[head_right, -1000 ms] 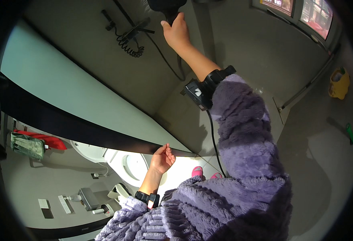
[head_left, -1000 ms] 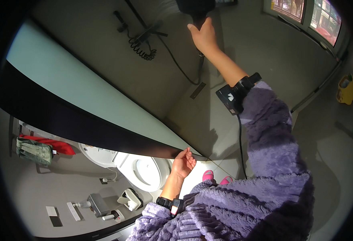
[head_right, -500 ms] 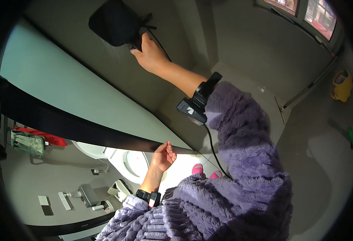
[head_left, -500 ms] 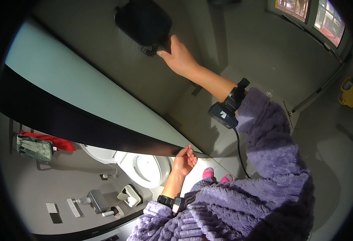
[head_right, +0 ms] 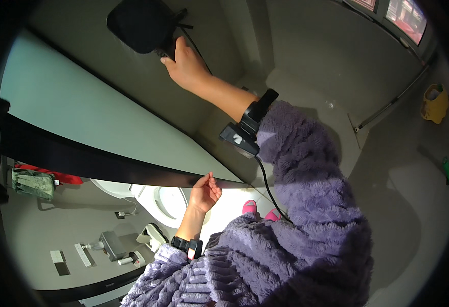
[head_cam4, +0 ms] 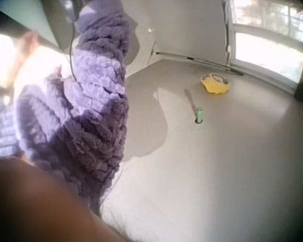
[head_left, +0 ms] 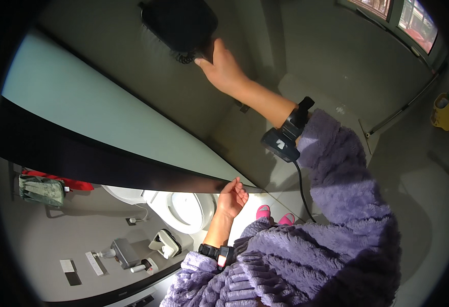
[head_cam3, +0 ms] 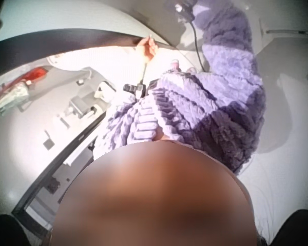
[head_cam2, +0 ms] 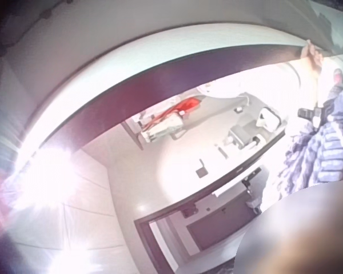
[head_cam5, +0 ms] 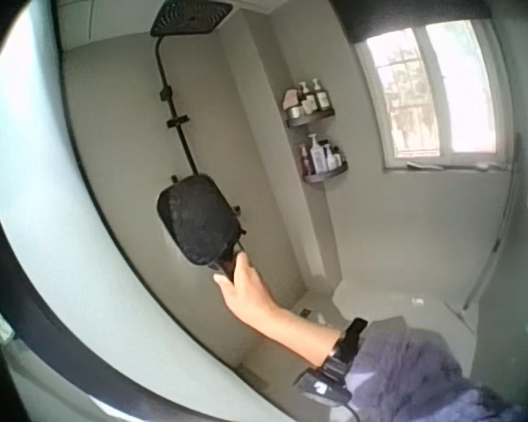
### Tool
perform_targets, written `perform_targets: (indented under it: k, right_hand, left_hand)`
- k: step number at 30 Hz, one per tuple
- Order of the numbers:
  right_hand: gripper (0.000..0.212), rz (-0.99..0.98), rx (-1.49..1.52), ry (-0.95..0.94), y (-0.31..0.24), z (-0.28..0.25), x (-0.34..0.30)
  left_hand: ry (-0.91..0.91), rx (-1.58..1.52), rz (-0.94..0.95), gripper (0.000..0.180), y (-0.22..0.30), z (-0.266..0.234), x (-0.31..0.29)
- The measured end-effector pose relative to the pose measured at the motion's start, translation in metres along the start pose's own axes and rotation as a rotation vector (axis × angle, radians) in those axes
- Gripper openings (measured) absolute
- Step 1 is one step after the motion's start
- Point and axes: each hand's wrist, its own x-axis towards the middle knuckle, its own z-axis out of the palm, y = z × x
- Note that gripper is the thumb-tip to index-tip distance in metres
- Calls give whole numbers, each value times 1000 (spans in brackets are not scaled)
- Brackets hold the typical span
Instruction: The person cleans a bathroom by first spraying the shower walls and floor with a handheld shower head, then using a squeegee to wipe water from the walls and floor. The person handles the shower head and squeegee to remove water from the surfaces.
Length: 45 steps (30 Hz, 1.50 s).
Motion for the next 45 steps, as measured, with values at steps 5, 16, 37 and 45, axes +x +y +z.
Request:
perform_targets:
  k: [5,16,37,45]
  right_hand:
    - [43,128,-71,-39,-10,-4,5]
    - [38,126,-30,-206,-15,6,-19]
    - [38,293,-259,-305,72,-32,-95]
    - [40,422,-87,-103,85,-18,-155]
  left_hand:
    - [-2,-4,-6,13,3,1,1]
    - [48,37,8,12,3,3,-1]
    - [73,50,-1,11,2,2,-3]
    - [63,67,-24,11,3,2,-2]
